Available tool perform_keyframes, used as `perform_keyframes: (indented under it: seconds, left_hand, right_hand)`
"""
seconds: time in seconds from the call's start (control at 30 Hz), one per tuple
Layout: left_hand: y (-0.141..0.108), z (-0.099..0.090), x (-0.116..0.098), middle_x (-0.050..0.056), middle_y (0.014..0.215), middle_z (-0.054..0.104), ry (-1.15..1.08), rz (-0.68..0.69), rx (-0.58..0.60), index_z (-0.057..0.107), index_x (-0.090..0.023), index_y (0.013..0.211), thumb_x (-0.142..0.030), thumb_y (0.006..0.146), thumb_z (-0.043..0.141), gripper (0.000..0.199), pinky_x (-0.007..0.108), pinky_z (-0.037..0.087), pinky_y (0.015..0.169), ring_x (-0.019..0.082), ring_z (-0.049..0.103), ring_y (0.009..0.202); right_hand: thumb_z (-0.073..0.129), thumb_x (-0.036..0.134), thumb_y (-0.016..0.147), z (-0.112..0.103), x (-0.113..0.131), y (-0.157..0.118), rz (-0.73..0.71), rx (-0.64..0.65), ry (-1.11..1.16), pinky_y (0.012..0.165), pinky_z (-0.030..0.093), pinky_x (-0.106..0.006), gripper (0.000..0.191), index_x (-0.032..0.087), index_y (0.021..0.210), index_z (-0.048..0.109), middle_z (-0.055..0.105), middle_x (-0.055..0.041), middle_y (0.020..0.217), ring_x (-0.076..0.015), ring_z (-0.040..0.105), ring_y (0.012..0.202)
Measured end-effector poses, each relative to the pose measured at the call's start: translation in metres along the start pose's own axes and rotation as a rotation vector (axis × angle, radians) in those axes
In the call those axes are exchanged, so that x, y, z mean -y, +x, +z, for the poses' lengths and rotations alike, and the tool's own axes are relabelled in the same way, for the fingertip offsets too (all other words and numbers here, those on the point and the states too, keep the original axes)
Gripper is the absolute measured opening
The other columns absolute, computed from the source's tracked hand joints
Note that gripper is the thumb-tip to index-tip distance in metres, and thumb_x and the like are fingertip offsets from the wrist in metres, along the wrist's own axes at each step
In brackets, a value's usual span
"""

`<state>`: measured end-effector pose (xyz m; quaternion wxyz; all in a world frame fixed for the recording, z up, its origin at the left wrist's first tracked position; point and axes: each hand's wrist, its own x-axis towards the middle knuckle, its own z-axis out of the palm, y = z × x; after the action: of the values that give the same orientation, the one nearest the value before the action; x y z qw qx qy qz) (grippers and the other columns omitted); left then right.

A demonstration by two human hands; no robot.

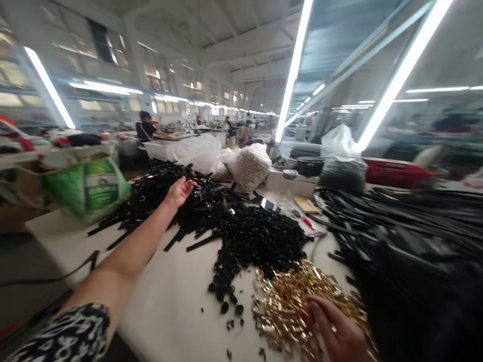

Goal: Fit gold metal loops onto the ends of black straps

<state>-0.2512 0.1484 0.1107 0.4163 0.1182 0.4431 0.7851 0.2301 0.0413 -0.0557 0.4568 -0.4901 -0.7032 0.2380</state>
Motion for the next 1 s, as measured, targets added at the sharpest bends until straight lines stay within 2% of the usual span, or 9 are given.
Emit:
perform_keyframes:
  seconds: [0.13,0.27,0.37,0.47,0.57,0.67,0.8,0.93,1.0]
  left_hand:
    - [-0.035,-0.012,0.055,0.003,0.070,0.068,0.072,-0.155,0.102,0.060,-0.012,0.090,-0.013,0.091,0.053,0.006,0.015,0.052,0.052,0.010,0.067,0.058]
    - [-0.106,-0.015,0.112,0.008,0.087,0.072,0.233,-0.268,0.341,0.064,-0.014,0.102,-0.008,0.083,0.059,0.020,0.020,0.056,0.058,0.014,0.070,0.069]
    - [-0.164,-0.008,0.139,0.009,0.095,0.073,0.256,-0.365,0.473,0.064,-0.016,0.110,-0.012,0.077,0.068,0.034,0.020,0.056,0.058,0.014,0.070,0.072]
    - [-0.203,-0.004,0.157,0.008,0.095,0.074,0.281,-0.358,0.560,0.065,-0.018,0.113,-0.021,0.070,0.078,0.045,0.020,0.055,0.060,0.015,0.070,0.072]
    - [-0.218,-0.010,0.170,0.007,0.092,0.074,0.340,-0.278,0.620,0.067,-0.017,0.109,-0.030,0.067,0.081,0.046,0.021,0.054,0.063,0.015,0.069,0.072]
    - [-0.217,-0.017,0.178,0.007,0.091,0.074,0.386,-0.240,0.612,0.069,-0.017,0.103,-0.035,0.066,0.081,0.043,0.020,0.053,0.065,0.014,0.068,0.072]
    - [-0.217,-0.019,0.181,0.007,0.089,0.074,0.427,-0.258,0.588,0.070,-0.016,0.101,-0.036,0.062,0.083,0.045,0.021,0.053,0.065,0.013,0.067,0.071]
    - [-0.224,-0.017,0.184,0.007,0.088,0.074,0.463,-0.302,0.630,0.070,-0.015,0.099,-0.038,0.062,0.083,0.046,0.022,0.053,0.066,0.014,0.067,0.070]
    - [-0.225,-0.017,0.186,0.008,0.090,0.074,0.471,-0.309,0.655,0.070,-0.015,0.100,-0.039,0.064,0.082,0.045,0.023,0.053,0.067,0.014,0.067,0.071]
  right_hand:
    - [0.047,0.039,0.094,-0.008,0.020,0.004,-0.072,0.045,-0.114,0.073,0.055,-0.032,0.028,0.022,0.095,0.069,0.073,-0.0063,0.086,-0.0215,0.069,0.076]
    - [0.042,0.035,0.097,-0.026,0.019,0.014,-0.061,-0.012,-0.298,0.082,0.050,-0.030,0.030,0.020,0.099,0.068,0.072,-0.0075,0.096,-0.0199,0.067,0.088]
    - [0.042,0.033,0.096,-0.056,0.010,0.022,0.114,-0.150,-0.580,0.081,0.047,-0.028,0.030,0.018,0.104,0.068,0.070,-0.0077,0.104,-0.0200,0.066,0.093]
    - [0.047,0.031,0.093,-0.084,0.001,0.027,0.342,-0.224,-0.846,0.075,0.046,-0.028,0.028,0.017,0.108,0.067,0.069,-0.0090,0.107,-0.0204,0.066,0.091]
    - [0.053,0.034,0.090,-0.092,-0.003,0.027,0.487,-0.116,-0.988,0.072,0.046,-0.028,0.029,0.017,0.109,0.068,0.069,-0.0108,0.105,-0.0219,0.066,0.090]
    - [0.057,0.036,0.088,-0.086,-0.004,0.027,0.524,-0.025,-1.019,0.073,0.046,-0.029,0.030,0.017,0.107,0.069,0.069,-0.0126,0.104,-0.0236,0.066,0.094]
    - [0.059,0.036,0.086,-0.085,-0.010,0.029,0.578,-0.016,-0.992,0.069,0.046,-0.030,0.027,0.018,0.101,0.072,0.070,-0.0123,0.099,-0.0239,0.067,0.088]
    - [0.057,0.034,0.087,-0.093,-0.014,0.029,0.606,-0.031,-0.976,0.065,0.044,-0.028,0.022,0.020,0.089,0.074,0.072,-0.0100,0.092,-0.0221,0.068,0.082]
    - [0.052,0.033,0.091,-0.096,-0.012,0.028,0.590,-0.055,-0.980,0.064,0.042,-0.027,0.024,0.020,0.091,0.072,0.072,-0.0095,0.092,-0.0211,0.067,0.082]
